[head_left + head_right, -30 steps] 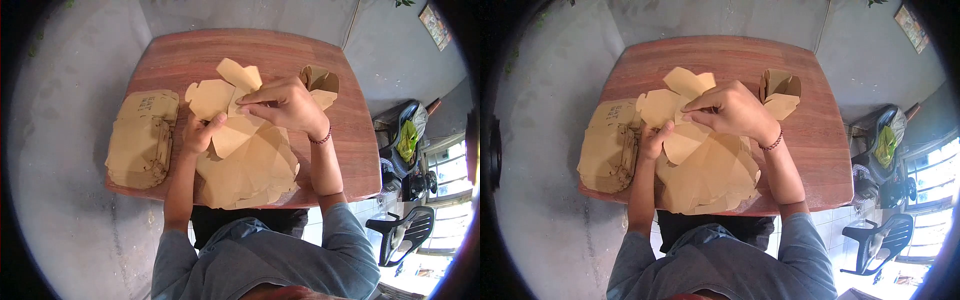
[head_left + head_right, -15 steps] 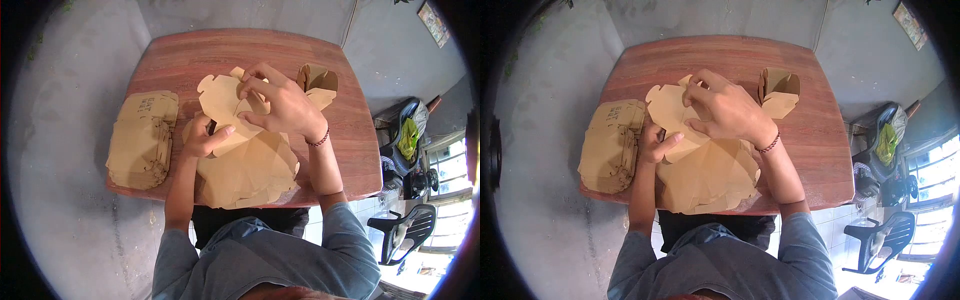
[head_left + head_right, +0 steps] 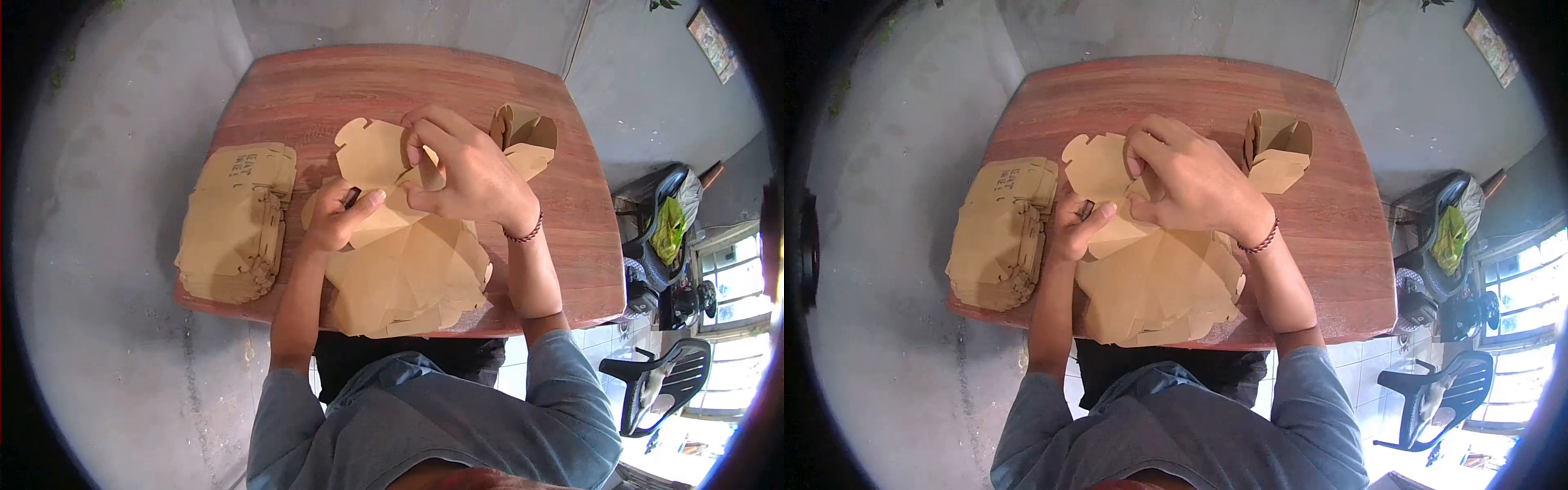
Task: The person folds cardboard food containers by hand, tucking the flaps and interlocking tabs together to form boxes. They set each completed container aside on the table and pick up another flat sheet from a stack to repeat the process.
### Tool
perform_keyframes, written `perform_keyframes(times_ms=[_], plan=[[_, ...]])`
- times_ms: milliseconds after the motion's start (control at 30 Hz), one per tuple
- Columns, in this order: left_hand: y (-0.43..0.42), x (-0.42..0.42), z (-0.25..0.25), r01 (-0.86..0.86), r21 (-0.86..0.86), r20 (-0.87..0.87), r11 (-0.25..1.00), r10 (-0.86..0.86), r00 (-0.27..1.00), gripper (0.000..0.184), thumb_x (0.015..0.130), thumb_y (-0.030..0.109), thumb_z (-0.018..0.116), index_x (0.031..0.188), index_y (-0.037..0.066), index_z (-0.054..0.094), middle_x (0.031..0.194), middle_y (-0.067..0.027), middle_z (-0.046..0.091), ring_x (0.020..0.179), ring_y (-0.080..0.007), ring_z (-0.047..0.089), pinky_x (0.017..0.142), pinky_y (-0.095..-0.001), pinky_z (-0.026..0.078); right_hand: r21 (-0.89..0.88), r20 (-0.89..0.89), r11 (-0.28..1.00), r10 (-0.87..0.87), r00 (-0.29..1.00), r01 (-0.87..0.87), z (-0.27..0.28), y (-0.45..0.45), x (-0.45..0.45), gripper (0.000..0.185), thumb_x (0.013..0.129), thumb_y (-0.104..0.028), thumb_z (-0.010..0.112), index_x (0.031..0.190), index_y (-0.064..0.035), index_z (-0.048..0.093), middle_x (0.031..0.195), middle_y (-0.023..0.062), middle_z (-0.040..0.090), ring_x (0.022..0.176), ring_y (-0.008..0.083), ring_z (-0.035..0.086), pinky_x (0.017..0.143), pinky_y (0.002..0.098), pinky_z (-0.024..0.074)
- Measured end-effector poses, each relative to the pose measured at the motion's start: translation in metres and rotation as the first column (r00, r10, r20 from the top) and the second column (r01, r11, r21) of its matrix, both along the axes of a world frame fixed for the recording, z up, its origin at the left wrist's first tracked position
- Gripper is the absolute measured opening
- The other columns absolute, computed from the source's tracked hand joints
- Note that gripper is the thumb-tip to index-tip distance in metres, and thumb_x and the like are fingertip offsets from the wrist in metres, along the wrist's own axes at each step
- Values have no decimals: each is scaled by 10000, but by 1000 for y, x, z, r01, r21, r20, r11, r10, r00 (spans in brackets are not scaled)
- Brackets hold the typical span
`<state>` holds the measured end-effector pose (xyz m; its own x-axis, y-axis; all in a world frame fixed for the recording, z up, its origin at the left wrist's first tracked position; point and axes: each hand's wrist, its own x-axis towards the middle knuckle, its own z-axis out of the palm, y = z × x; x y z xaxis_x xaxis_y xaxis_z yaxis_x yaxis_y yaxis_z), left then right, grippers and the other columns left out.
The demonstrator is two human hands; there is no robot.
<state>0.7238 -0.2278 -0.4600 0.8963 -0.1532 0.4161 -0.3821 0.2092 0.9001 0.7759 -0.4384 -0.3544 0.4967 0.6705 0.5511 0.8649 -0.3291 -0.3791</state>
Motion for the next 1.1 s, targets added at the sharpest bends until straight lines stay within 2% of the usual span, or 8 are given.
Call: perform_keyframes(times_ms=[400, 600, 667, 700, 767, 867, 967, 1100], plan=[[1, 2, 5, -70, 50, 120, 996, 64, 991, 186, 955, 129, 644, 1084, -4, 660, 849, 45, 628, 712, -26, 498, 631, -225, 399, 12, -50, 1000, -1, 999, 1, 2, -3, 2, 284, 660, -83, 766, 860, -48, 567, 1052, 87, 624, 861, 248, 621, 599, 312, 521], [-1, 0, 11, -66, 21, 156, 998, 62, 986, 224, 959, 136, 638, 1131, -5, 652, 875, 31, 653, 725, -37, 534, 651, -227, 424, 18, 48, 1000, 23, 999, -24, 0, -5, 6, 316, 691, -113, 826, 944, -70, 643, 1129, 95, 641, 1021, 270, 639, 784, 361, 554], [1, -1, 10, -49, 26, 149, 998, 45, 988, 235, 959, 132, 635, 1149, -5, 649, 881, 31, 657, 724, -40, 536, 656, -226, 428, 35, 80, 997, 67, 994, -70, 4, -8, 3, 321, 671, -81, 815, 951, -71, 659, 1230, 114, 632, 1216, 314, 578, 994, 429, 498], [5, 1, 4, -71, 83, 163, 994, 56, 985, 240, 957, 128, 635, 1157, -5, 647, 883, 30, 657, 730, -42, 537, 658, -226, 429, 38, 79, 997, 64, 995, -67, 4, -9, 4, 321, 671, -81, 815, 951, -71, 659, 1230, 114, 632, 1216, 314, 578, 994, 429, 498], [5, 2, 4, -88, 142, 178, 986, 62, 982, 246, 956, 123, 634, 1166, -5, 646, 885, 28, 656, 736, -44, 537, 661, -225, 429, 4, 154, 987, 161, 975, -163, 5, -12, 7, 302, 662, -69, 795, 933, -68, 661, 1306, 128, 610, 1359, 338, 474, 1144, 513, 364], [4, -2, 2, -13, 5, 102, 1000, 12, 995, 236, 947, 124, 644, 1147, 1, 662, 897, 14, 658, 754, -41, 536, 666, -231, 423, -19, 125, 987, 163, 979, -162, 8, -16, 4, 302, 655, -66, 781, 932, -63, 664, 1300, 119, 620, 1426, 346, 397, 1206, 580, 217], [15, -4, 2, -14, 42, 37, 999, 12, 999, 210, 936, 114, 652, 1109, 0, 684, 916, 6, 656, 767, -52, 540, 684, -242, 425, -51, 98, 983, 182, 978, -178, 8, -14, 1, 359, 654, -77, 780, 991, -78, 657, 1217, 94, 656, 1335, 329, 503, 1203, 601, 206], [15, -7, 15, -83, 331, 171, 940, 27, 985, 201, 918, 79, 648, 1093, -9, 696, 899, -37, 676, 768, -115, 585, 703, -266, 453, -115, -67, 986, 117, 991, -124, 11, -12, -8, 468, 658, -88, 788, 1103, -96, 642, 1057, 60, 698, 1174, 304, 610, 1183, 543, 280]])
